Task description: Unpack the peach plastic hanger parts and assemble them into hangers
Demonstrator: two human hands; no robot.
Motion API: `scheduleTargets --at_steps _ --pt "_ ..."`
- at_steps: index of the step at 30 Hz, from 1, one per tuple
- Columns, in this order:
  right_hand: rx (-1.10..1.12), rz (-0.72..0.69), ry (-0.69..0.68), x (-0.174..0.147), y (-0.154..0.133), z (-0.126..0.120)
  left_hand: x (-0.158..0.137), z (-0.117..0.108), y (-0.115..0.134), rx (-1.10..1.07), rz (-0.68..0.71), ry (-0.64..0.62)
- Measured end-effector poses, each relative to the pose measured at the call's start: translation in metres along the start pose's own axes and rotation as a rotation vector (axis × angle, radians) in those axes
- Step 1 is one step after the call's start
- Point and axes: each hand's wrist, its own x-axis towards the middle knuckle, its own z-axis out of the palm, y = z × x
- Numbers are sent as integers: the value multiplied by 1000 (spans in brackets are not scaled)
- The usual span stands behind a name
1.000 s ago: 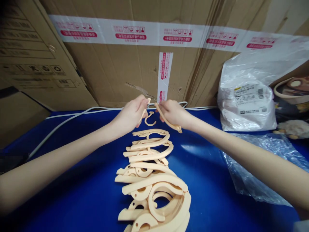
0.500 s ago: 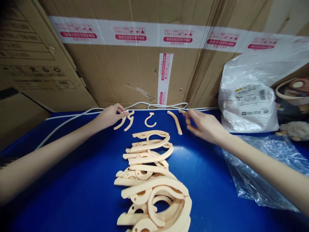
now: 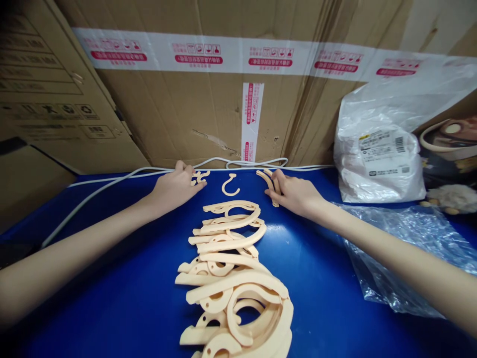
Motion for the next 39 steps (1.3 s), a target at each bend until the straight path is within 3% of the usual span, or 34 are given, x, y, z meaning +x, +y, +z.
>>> scheduleTargets --at_steps 6,9,12,16,20,23,26,30,32,36,39 --pt "-172 11 -26 9 -13 -7 2 -2 0 9 11 23" --pt "-272 1 96 8 -22 -16 0 -5 2 9 35 20" --pt "-87 -172 182 3 -35 -22 -2 -8 2 7 70 8" --pt "177 -451 18 1 -53 -19 1 -7 -4 -62 172 -21" --pt "271 -471 -45 2 -61 -14 9 -7 -14 -169 251 -39" --pt "394 -431 -55 2 -59 -13 8 -12 -15 -229 233 28" --pt "658 -363 -47 3 -55 -16 2 -19 -5 -552 167 -1" --pt "991 -213 41 7 -50 -27 -7 -27 15 -1174 92 -430" --pt "1072 -130 94 8 -49 -35 -8 -32 23 -1403 64 -503" --pt "1105 -69 201 7 -47 -52 -1 -45 32 -1679 -41 -298" --pt "834 -101 357 7 -45 -65 5 -58 39 -1671 21 -137"
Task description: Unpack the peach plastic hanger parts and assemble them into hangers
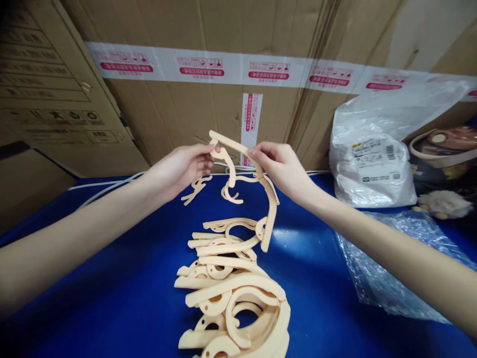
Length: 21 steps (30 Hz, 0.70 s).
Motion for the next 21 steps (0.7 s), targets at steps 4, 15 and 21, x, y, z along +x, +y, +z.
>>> scheduleTargets --at_steps 4,15,21 --pt "-380 -228 107 7 -13 -6 3 13 17 268 158 12" --pt "-713 -232 -180 33 -14 -3 0 -3 14 1063 474 37" --pt "27 158 -258 44 15 -16 15 -57 -27 1209 155 -111"
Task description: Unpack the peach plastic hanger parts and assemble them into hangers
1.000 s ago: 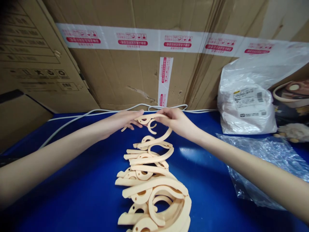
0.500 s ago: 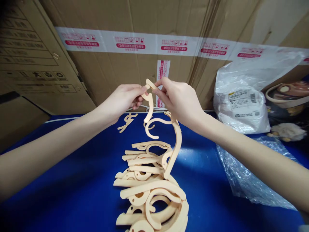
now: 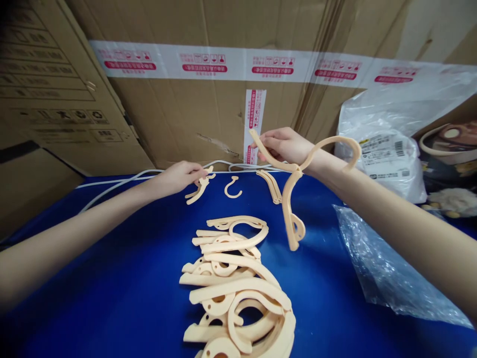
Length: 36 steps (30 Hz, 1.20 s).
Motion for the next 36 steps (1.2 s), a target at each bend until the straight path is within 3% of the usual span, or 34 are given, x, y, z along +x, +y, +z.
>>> scheduleTargets --at_steps 5,10,15,18,23,30,33,34,35,36 --pt "416 61 -6 -16 -4 7 5 22 -33 130 -30 107" --pt "628 35 228 -27 -10 2 0 39 -40 167 184 83" --pt "762 22 374 -25 -3 -9 -7 51 -47 188 244 91" --pt "809 25 388 -26 -1 -8 -10 55 -46 216 215 134" --pt "889 57 352 -31 -6 4 -13 60 -37 282 52 277" --pt "999 91 320 -34 1 22 -20 55 -24 255 88 327" --pt "1047 96 270 -36 9 34 -17 43 -10 20 82 341" --pt "1053 89 275 -36 11 37 -16 38 -3 -179 79 294" --pt "1054 71 289 -36 12 41 -14 33 5 -451 61 172" --pt "1047 43 307 -36 13 43 -13 28 13 -582 48 61"
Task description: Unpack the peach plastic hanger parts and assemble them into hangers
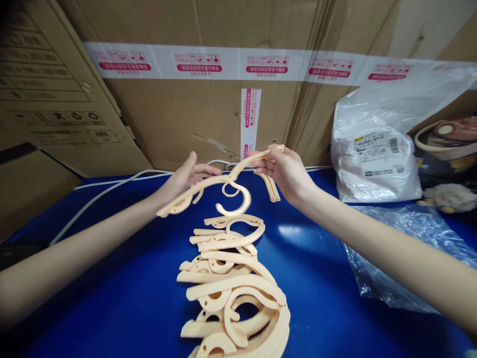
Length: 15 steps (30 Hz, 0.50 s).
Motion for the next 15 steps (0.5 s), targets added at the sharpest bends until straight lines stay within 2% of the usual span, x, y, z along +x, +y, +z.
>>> scheduleTargets --at_steps 2,3,6,8,11,13,15 --pt "-49 -83 -15 1 3 0 2 2 17 -294 -132 -196" --pt "-108 -125 -40 1 4 0 1 3 23 -432 -194 -234" --pt "-440 -257 -185 4 2 -5 -3 8 35 -733 -288 -197" --pt "-778 -386 -273 4 0 -7 -6 13 38 -805 -315 -171" --pt "-1339 -549 -291 -2 1 -4 -8 19 42 -850 -376 -223" --pt "-1632 -586 -267 -8 3 0 -8 21 45 -903 -423 -254" --pt "-1791 -594 -244 -13 5 4 -7 21 48 -965 -456 -261"
